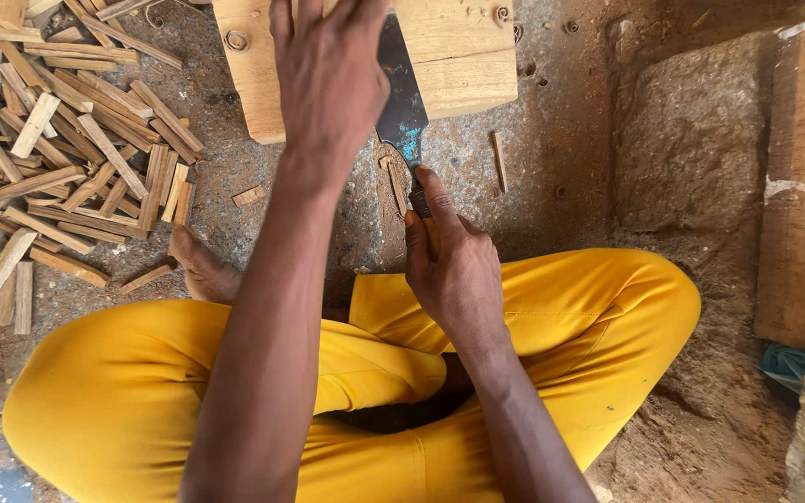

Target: The person sits cross-legged on the floor and uses a chisel to carve small wooden sticks. They hold the wood with one hand and strike the chisel with the other to shape the pieces, creating wood shavings that accumulate on the floor.

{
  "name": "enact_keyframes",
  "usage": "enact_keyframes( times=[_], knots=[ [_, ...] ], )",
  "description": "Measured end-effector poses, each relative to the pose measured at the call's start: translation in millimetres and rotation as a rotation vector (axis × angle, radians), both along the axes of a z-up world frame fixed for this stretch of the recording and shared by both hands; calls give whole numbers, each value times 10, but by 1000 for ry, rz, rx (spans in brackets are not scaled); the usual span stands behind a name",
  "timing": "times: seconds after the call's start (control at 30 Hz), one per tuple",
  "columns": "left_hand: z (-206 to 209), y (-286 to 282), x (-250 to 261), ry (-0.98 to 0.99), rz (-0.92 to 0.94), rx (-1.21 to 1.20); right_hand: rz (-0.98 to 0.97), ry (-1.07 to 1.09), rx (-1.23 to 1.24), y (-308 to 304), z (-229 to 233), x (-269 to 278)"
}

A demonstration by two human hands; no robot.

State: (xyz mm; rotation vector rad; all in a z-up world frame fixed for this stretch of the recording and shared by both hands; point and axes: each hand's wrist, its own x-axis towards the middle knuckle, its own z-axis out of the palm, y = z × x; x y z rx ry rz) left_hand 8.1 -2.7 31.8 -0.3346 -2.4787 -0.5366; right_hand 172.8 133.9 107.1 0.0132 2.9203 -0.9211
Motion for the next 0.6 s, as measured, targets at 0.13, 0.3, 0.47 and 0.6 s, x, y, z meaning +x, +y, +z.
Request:
enact_keyframes(
  times=[0.13, 0.3, 0.47, 0.6],
  knots=[
    [165, 226, 404, -326, -92, -156, 9, 27, -19, -26, -66, 28],
    [-44, 396, 560, -401, -88, -100, -5, -12, -4, -127, -95, -19],
    [-108, 347, 337, -391, -56, -61, 27, 75, -27, -213, -162, -218],
    [-28, 332, 96, -422, -55, 36, -27, 8, -20, -297, -305, -342]
  ],
)
